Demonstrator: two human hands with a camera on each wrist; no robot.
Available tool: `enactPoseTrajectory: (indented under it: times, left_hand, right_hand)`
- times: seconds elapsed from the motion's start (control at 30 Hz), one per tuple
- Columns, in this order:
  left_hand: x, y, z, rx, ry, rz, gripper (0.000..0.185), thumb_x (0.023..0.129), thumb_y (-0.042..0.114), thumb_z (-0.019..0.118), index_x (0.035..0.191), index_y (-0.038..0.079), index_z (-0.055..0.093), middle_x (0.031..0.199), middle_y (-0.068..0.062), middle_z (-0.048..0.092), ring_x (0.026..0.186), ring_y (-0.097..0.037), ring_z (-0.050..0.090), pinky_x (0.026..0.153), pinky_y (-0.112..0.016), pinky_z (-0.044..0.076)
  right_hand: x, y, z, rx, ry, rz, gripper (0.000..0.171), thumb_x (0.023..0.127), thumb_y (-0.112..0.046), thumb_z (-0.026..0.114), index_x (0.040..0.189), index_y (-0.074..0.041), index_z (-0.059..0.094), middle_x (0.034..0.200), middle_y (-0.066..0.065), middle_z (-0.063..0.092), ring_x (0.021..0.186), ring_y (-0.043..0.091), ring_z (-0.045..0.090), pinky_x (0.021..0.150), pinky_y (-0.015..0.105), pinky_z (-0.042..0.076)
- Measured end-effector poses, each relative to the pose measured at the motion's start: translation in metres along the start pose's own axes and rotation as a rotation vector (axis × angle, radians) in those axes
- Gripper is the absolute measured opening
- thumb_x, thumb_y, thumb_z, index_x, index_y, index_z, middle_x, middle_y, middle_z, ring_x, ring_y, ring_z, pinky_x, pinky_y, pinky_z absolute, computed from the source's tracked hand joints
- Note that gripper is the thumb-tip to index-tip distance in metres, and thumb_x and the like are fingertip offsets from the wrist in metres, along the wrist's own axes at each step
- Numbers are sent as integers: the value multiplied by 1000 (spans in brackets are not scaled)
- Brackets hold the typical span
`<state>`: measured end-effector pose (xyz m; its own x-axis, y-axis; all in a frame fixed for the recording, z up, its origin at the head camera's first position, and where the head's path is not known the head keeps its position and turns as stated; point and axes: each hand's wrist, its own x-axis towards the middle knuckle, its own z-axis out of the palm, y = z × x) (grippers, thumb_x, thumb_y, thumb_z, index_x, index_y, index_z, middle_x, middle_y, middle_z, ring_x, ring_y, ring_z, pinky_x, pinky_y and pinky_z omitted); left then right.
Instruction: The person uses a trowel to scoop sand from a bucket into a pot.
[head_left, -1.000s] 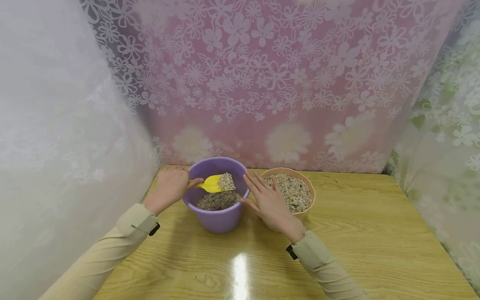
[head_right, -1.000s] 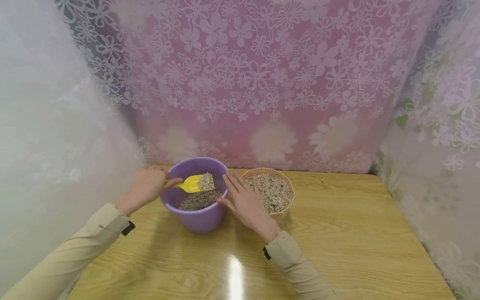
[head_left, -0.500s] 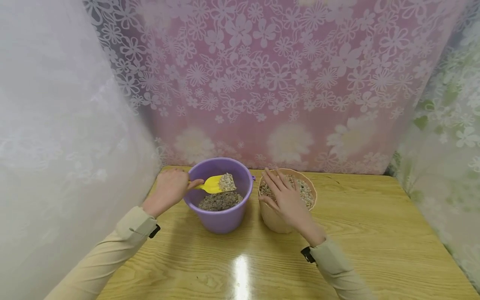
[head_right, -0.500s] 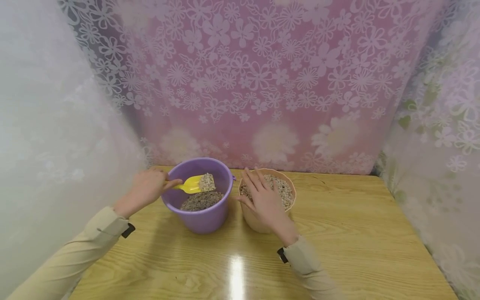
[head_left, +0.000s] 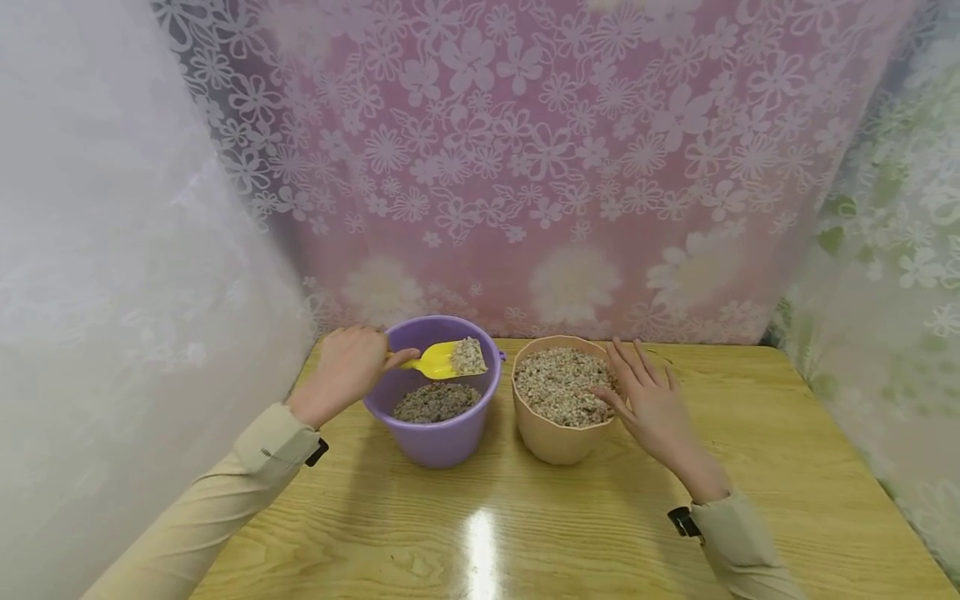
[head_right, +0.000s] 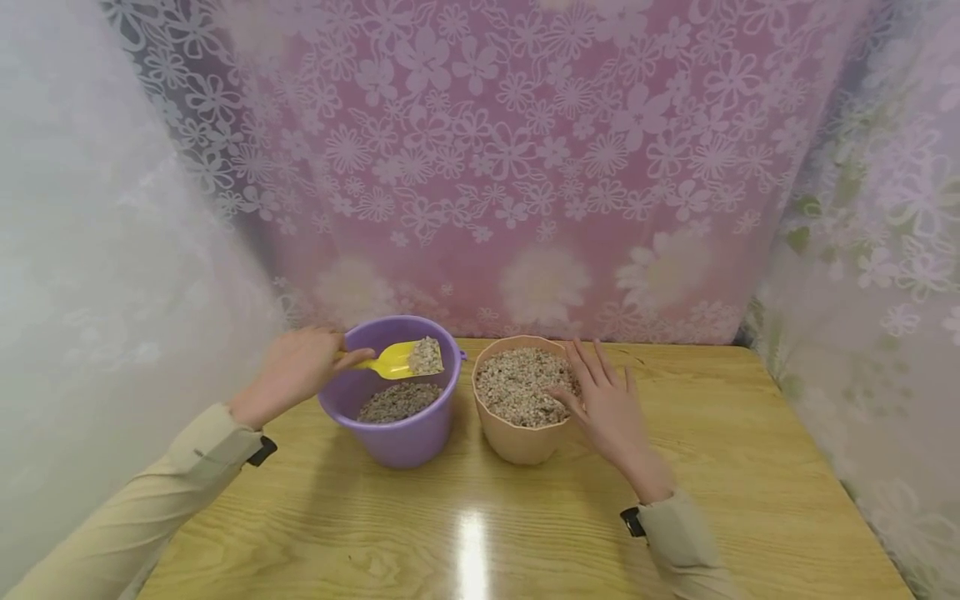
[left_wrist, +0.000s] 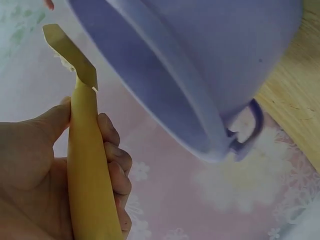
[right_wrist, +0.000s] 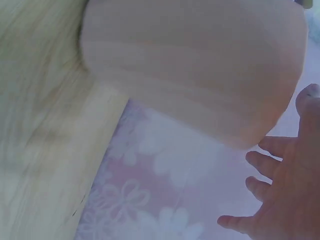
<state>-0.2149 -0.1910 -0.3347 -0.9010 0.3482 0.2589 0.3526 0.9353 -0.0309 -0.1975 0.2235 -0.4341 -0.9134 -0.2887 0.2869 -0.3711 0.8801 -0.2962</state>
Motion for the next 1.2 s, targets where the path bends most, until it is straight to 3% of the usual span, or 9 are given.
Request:
enactPoseTrajectory:
  times: [0.17, 0.33, 0.53, 0.67, 0.73, 0.87, 1.03, 1.2]
  left_hand:
    - [14, 16, -7, -24, -22, 2, 66, 99, 54, 58, 51, 18, 33, 55, 3, 31, 51, -13, 28, 45, -24, 20]
    - [29, 34, -6, -33, -32, 28, 63, 99, 57, 55, 53, 17, 39, 57, 1, 40, 54, -15, 37, 44, -26, 26]
    - [45, 58, -2, -6, -17, 89, 64, 100, 58, 53, 51, 19, 40, 52, 4, 30, 49, -12, 27, 44, -25, 17]
    - [59, 74, 1, -17, -66, 83, 63, 100, 59, 51, 53, 18, 44, 54, 3, 36, 52, -13, 35, 46, -27, 27]
    - [67, 82, 5, -7, -85, 84, 63, 100, 60, 50, 54, 17, 46, 56, 1, 41, 55, -15, 42, 50, -30, 40]
    - [77, 97, 14, 35, -94, 136, 61, 101, 60, 48, 59, 17, 57, 64, 0, 54, 65, -19, 53, 67, -38, 50]
    - [86, 115, 23, 80, -105, 190, 58, 102, 58, 48, 63, 18, 65, 82, -2, 68, 80, -21, 62, 80, -39, 51]
    - [94, 131, 28, 142, -159, 205, 60, 102, 59, 47, 60, 18, 56, 73, -1, 65, 80, -21, 61, 79, -36, 49]
  right_hand:
    - [-8, 10, 3, 14, -39, 17, 74, 105, -49, 49, 161, -9, 22, 167, 15, 20, 155, 39, 10, 115, 72, 7]
    - [-12, 12, 10, 12, -41, 50, 72, 107, -50, 44, 162, -12, 19, 167, 15, 21, 154, 38, 14, 115, 71, 10]
    - [-13, 12, 14, 10, -25, 64, 73, 106, -50, 44, 163, -14, 15, 167, 15, 21, 155, 35, 14, 115, 70, 9]
    - [-13, 12, 16, 14, -10, 63, 72, 107, -49, 45, 163, -13, 16, 167, 14, 21, 155, 35, 14, 115, 71, 9]
    - [-14, 12, 17, 21, -2, 62, 72, 107, -48, 45, 163, -12, 17, 167, 14, 21, 155, 35, 14, 115, 70, 9]
    - [-15, 13, 20, 25, 9, 64, 71, 107, -48, 44, 162, -11, 19, 167, 14, 21, 154, 35, 15, 115, 70, 10]
    - [-15, 14, 22, 33, 14, 74, 71, 108, -49, 42, 162, -11, 18, 168, 13, 20, 155, 35, 15, 116, 70, 10]
    - [-16, 14, 24, 49, 33, 74, 70, 108, -48, 42, 162, -11, 18, 167, 13, 21, 154, 36, 16, 115, 70, 10]
